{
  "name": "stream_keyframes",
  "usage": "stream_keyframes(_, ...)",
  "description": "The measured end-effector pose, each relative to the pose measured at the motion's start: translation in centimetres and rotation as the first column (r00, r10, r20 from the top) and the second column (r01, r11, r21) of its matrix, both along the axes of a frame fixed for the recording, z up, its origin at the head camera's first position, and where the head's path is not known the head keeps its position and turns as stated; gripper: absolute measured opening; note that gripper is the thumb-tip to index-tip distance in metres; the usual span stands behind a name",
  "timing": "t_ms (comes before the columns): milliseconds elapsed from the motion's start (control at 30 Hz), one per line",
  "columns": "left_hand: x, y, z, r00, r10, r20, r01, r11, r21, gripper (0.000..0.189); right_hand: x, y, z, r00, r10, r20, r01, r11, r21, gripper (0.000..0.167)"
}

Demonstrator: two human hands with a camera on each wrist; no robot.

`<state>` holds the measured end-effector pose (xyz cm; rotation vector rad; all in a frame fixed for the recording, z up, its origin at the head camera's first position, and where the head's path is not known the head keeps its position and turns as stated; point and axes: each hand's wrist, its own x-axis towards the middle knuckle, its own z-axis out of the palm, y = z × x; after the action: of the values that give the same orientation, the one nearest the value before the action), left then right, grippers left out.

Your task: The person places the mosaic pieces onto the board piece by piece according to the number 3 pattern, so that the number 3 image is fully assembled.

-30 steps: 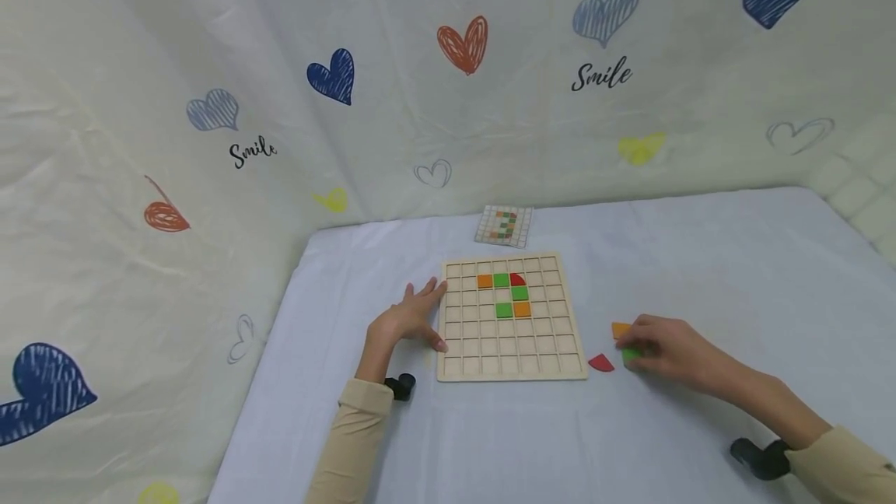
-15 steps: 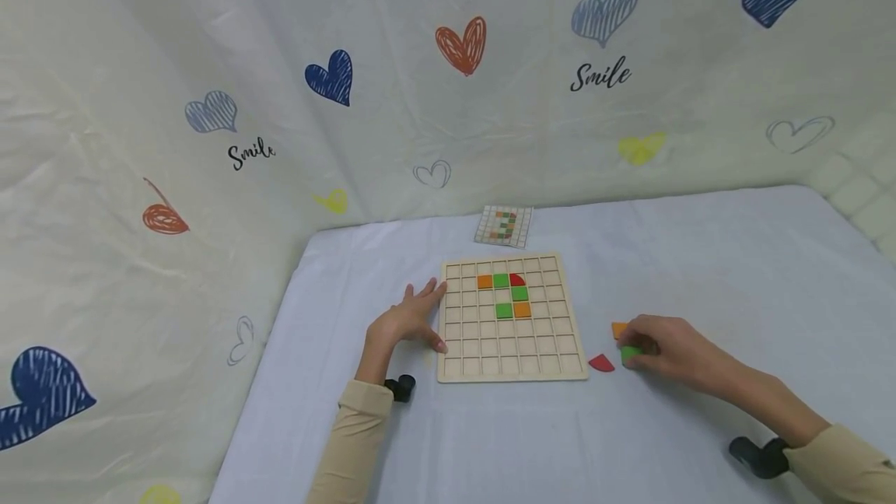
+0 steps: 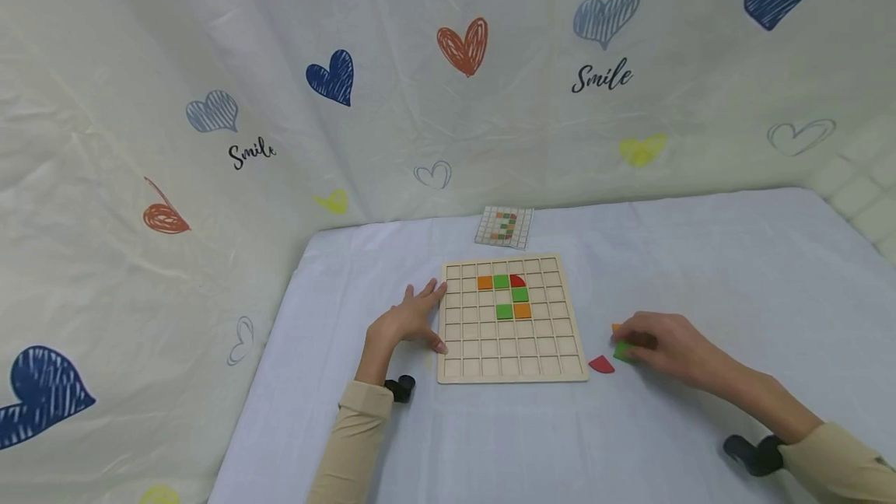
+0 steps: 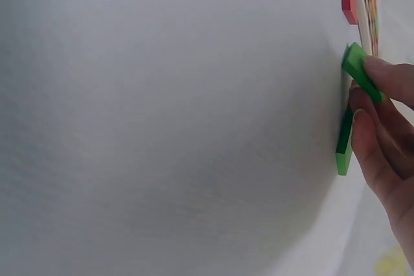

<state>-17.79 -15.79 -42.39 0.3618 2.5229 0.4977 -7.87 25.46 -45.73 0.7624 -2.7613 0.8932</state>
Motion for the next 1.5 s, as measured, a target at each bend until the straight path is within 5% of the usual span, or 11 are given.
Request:
stream_keyframes(333, -0.1, 0.0, -0.2, 1.0, 0.012, -0.002, -0.012, 1.0, -0.003, 0.118, -0.5, -0.7, 0.5, 0.993, -0.047, 0.11, 0.046, 0.999, 0.012, 0.03)
stream_keyframes(833, -0.2, 0.2, -0.4, 1.0, 0.014, 0.008, -0.014, 1.0, -0.014, 0.118, -0.9, -1.2, 0.5, 0.999, -0.027, 0.047, 0.029, 0.999, -0.04, 0.032)
stream_keyframes(1100, -0.2, 0.1, -0.4, 1.0, 0.011, 0.007, -0.011, 1.0, -0.007, 0.118, -1.0, -1.7, 0.9, 0.985, -0.06, 0.159, 0.071, 0.995, -0.065, 0.034)
stream_keyframes(1500, -0.2, 0.1, -0.4, 1.0, 0.023, 0.011, -0.023, 1.0, 0.0, 0.119, -1.4, -2.6, 0.9, 0.977, -0.067, 0.204, 0.089, 0.991, -0.104, 0.034)
